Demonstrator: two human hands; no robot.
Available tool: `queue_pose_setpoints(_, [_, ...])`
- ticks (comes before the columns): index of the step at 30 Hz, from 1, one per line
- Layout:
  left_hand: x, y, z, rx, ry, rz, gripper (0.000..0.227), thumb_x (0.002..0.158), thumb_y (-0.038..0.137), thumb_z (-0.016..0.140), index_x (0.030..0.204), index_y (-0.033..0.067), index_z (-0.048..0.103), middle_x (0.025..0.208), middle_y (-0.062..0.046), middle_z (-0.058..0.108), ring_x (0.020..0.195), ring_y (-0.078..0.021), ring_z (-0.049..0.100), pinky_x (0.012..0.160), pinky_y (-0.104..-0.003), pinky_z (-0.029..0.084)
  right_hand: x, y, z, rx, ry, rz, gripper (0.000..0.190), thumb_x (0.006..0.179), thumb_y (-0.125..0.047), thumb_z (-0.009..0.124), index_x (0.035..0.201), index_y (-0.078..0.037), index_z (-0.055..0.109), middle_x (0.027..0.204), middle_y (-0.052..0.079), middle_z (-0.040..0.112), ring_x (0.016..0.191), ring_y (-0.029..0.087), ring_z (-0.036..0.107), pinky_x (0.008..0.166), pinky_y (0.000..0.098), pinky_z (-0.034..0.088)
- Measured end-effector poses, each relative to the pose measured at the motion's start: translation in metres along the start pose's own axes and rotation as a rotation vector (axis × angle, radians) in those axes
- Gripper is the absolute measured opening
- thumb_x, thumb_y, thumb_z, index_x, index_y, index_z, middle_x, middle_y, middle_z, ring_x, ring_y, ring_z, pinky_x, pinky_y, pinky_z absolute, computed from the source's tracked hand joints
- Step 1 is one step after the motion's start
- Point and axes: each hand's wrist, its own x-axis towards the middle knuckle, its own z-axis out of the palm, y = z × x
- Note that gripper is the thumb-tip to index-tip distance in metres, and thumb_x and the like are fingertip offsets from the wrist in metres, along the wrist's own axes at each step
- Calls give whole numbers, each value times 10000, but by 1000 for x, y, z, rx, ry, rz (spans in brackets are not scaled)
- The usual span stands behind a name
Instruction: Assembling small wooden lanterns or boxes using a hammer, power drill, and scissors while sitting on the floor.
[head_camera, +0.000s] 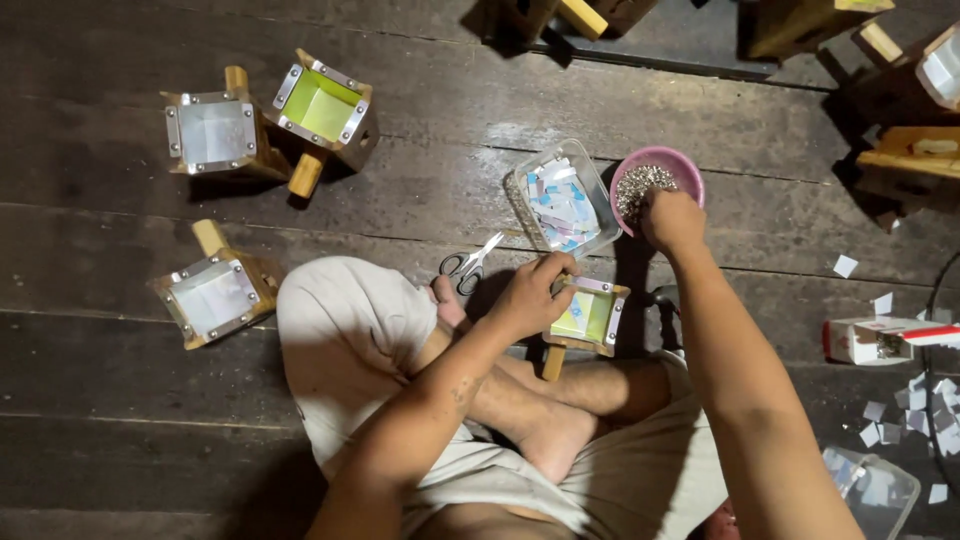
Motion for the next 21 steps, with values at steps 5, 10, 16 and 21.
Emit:
queue_pose_setpoints(5, [-2,3,0,34,1,15,263,847,97,734,1073,157,615,870,-130,708,860,-369,732,739,-426,612,37,43,58,176,10,-14,323,935,-380,699,1211,-215,733,1106,220,740,1074,431,721,880,556,607])
queue_pose_setpoints(10, [-1,7,-3,29,1,28,235,860,98,721,1055,144,598,864,-142,704,845,-379,729,733,-441,608,10,51,31,443,95,18,240,910,-227,750,1147,-191,765,1010,194,765,1054,404,716,918,528,575])
queue_pose_setpoints(16, [-2,3,-3,7,15,62,289,824,97,747,1061,155,590,883,-121,712,876,-366,733,759,-440,608,-35,43,-20,581,153,20,196,896,-193,796,1086,-148,778,882,179,749,966,392,719,860,526,545])
queue_pose_setpoints(21, [-4,-1,-1,-32,35,37,297,810,101,741,1065,163,602,915,-110,731,902,-364,730,796,-442,602,-115,-8,-72,996,39,-231,176,935,1,757,1085,71,696,840,223,696,687,241,639,720,385,547])
